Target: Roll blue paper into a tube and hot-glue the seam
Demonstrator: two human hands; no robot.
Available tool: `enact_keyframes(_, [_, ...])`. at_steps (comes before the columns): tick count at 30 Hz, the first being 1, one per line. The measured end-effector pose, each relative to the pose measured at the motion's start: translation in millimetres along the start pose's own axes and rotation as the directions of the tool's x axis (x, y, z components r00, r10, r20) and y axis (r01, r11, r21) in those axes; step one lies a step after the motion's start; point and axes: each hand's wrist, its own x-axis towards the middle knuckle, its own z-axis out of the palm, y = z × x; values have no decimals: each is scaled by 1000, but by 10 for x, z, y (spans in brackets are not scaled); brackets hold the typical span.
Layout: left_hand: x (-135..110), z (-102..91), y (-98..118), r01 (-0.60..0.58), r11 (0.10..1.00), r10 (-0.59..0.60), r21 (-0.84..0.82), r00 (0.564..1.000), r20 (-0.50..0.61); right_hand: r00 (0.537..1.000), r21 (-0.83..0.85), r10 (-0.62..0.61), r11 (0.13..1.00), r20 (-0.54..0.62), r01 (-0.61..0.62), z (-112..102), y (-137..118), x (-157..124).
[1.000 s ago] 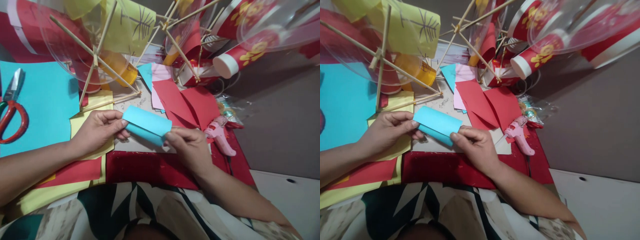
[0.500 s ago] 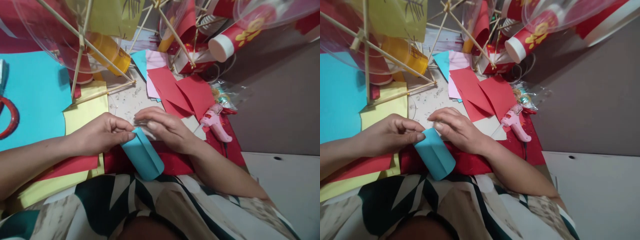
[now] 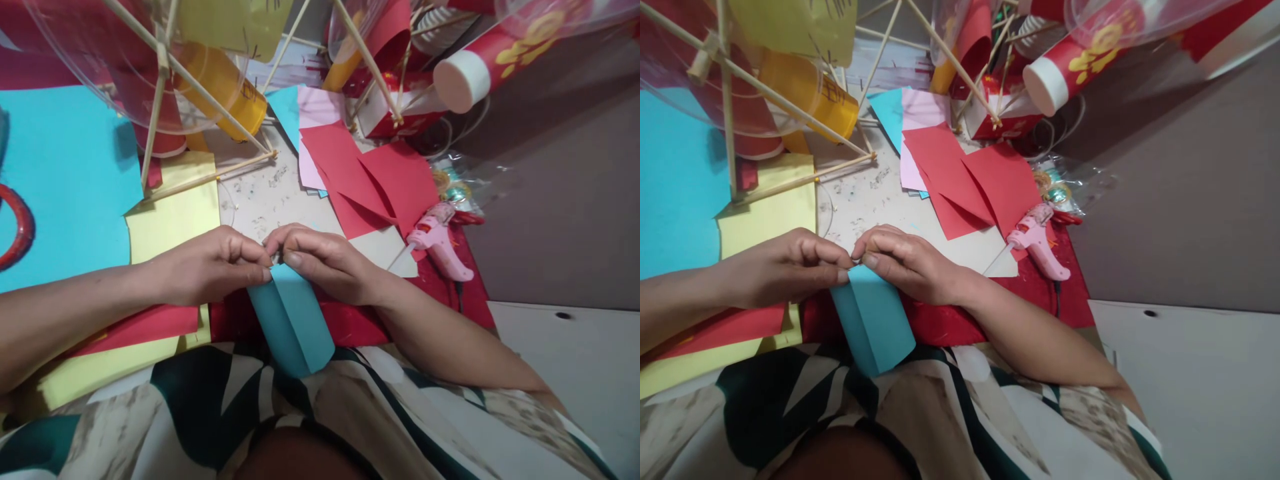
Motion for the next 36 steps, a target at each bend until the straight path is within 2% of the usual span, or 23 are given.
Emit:
enact_keyframes(7, [-1,-17,4,34,999,-34,20,999,36,1000,-11,-7,1000,-17,6,55,-7,-9])
enact_keyframes(15, [16,-26,4,-3,998,-1,61,998,66,1000,-38,-22,999,11,22,46,1,-7])
enact_keyframes(20, [18,22,8,-7,998,7,65,1000,10,1000,-37,-22,999,5,22,60,3,1])
enact_keyframes(22, [13,45,6,18,999,-18,30,1000,-1,1000,-14,23,1000,-13,-24,63,-15,1])
enact_keyframes(24, [3,63,7,7,999,-10,-43,998,-68,990,54,101,994,-94,-97,50,-46,-6])
enact_keyframes(26, [-10,74,15,-80,991,53,-102,969,-243,944,147,184,978,-273,-148,18,-87,-19])
enact_keyframes(27, [-17,78,21,-147,983,100,-108,928,-358,896,187,210,971,-392,-146,-3,-107,-29])
enact_keyframes(28, [-21,80,28,-216,972,147,-93,868,-475,826,213,222,969,-517,-127,-26,-125,-40])
enact_keyframes(30, [-25,80,40,-312,950,215,-34,726,-653,654,224,201,973,-729,-50,-68,-147,-63])
enact_keyframes(31, [-25,79,45,-338,941,234,-8,668,-706,568,216,180,976,-803,-4,-84,-148,-73])
enact_keyframes(32, [-25,77,49,-350,937,244,11,629,-738,507,208,164,978,-846,30,-96,-143,-82])
enact_keyframes(33, [-24,75,51,-356,934,250,23,607,-754,472,203,159,978,-867,44,-102,-133,-89])
enact_keyframes(34, [-24,75,51,-358,933,254,31,596,-762,466,209,168,977,-869,37,-104,-118,-94])
enact_keyframes(36, [-25,77,43,-358,933,261,45,584,-769,518,247,222,969,-826,-21,-94,-84,-97])
